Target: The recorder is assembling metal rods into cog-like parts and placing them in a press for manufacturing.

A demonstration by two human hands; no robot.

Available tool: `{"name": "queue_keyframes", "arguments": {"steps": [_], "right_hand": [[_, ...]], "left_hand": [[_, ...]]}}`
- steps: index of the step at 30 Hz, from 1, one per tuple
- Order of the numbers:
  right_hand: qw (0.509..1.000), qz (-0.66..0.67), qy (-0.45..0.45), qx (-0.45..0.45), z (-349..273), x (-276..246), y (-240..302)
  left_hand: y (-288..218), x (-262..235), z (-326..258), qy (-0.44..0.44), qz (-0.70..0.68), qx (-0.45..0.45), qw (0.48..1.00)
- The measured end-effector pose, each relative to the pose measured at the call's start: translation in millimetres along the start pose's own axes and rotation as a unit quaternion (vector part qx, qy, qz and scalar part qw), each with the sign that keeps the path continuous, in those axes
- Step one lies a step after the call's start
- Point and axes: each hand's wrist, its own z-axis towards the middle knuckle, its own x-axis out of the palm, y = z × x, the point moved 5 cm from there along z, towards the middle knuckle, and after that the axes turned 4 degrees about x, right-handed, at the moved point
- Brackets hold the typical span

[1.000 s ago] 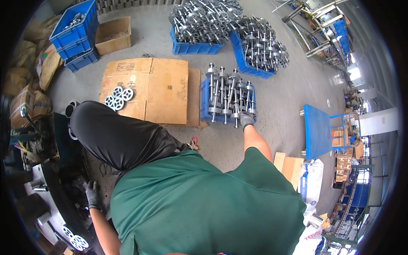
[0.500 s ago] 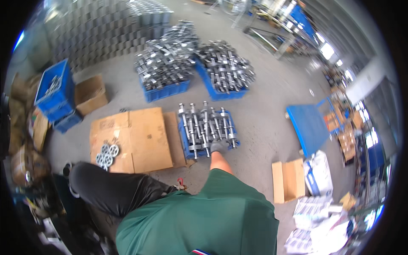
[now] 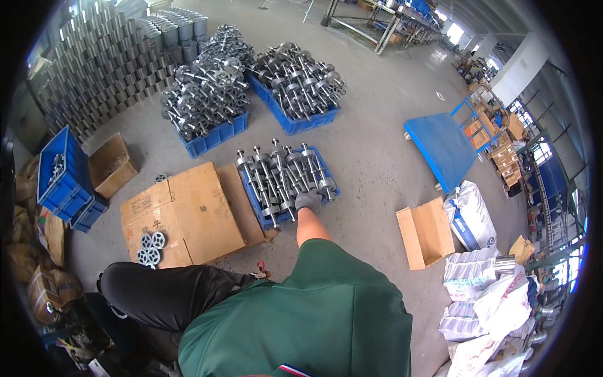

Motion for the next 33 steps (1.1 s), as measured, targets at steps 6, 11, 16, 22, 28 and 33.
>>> {"name": "queue_keyframes", "arguments": {"steps": [6, 11, 16, 22, 28, 33], "right_hand": [[0.992, -0.074, 0.101, 0.033, -48, -31, 30], [0.986, -0.043, 0.032, 0.155, -94, -38, 63], [0.995, 0.017, 0.070, -0.075, -121, 56, 165], [0.623, 0.019, 0.290, -0.726, -409, 131, 334], [0.350, -0.083, 0.325, -0.874, -691, 15, 318], [0.118, -0.188, 0.316, -0.922, -820, -25, 243]], "left_hand": [[-42, -7, -4, 0.078, 0.214, 0.222, 0.948], [-63, -5, -2, 0.119, 0.389, 0.451, 0.795], [-72, 7, -26, 0.120, 0.380, 0.475, 0.785], [-88, 10, -62, 0.086, 0.388, 0.469, 0.788], [-109, 10, -86, 0.043, 0.287, 0.379, 0.879], [-109, 0, -91, 0.019, 0.265, 0.323, 0.908]]}}
